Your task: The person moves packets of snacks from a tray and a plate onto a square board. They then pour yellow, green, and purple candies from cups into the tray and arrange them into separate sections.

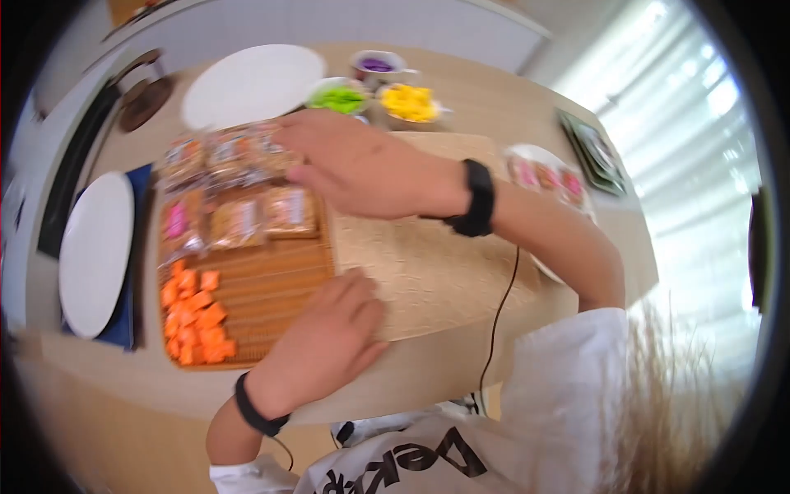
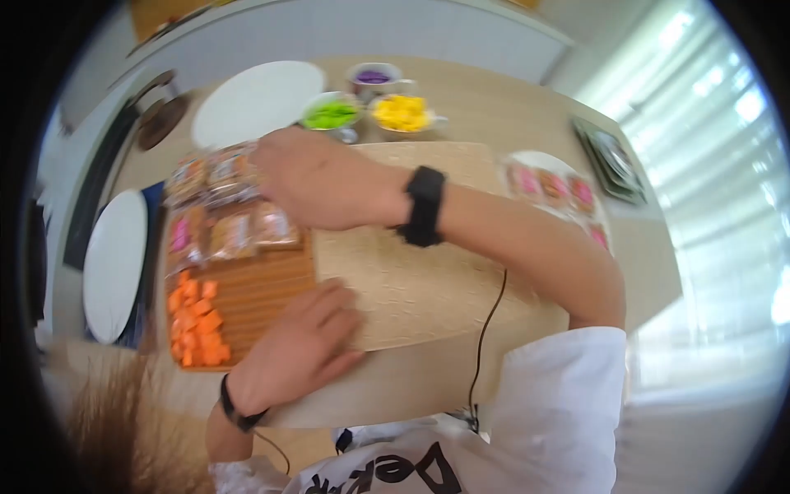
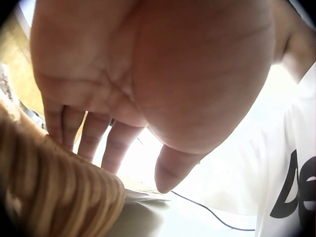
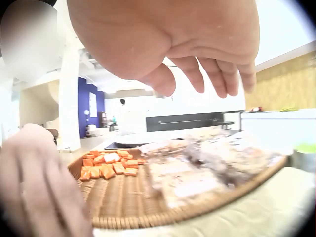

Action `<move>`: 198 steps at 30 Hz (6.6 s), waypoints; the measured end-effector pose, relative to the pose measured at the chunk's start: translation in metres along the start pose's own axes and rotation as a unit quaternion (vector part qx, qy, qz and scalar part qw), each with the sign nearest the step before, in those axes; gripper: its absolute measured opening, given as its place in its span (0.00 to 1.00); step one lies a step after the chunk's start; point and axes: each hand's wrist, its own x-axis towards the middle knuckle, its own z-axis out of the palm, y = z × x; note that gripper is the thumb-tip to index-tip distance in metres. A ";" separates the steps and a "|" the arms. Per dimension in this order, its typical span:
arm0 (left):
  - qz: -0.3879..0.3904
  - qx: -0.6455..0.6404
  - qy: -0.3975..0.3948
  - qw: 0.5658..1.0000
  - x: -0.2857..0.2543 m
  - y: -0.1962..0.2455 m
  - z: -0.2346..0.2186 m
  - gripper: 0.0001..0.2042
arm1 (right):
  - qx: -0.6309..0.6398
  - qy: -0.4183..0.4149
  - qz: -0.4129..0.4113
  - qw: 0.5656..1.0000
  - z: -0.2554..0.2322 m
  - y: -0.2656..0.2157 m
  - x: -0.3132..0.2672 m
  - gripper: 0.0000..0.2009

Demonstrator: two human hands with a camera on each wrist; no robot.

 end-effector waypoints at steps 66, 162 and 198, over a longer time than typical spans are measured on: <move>0.052 -0.114 0.103 0.987 0.299 0.025 0.059 0.24 | -0.189 -0.213 0.373 0.883 -0.171 -0.004 -0.347 0.35; -0.090 0.140 -0.037 0.985 0.114 0.039 -0.047 0.30 | -0.308 -0.131 0.472 0.816 -0.184 -0.011 -0.356 0.22; -0.071 0.265 0.118 0.954 0.070 -0.033 -0.129 0.37 | -0.142 -0.090 0.419 0.892 -0.172 -0.063 -0.333 0.20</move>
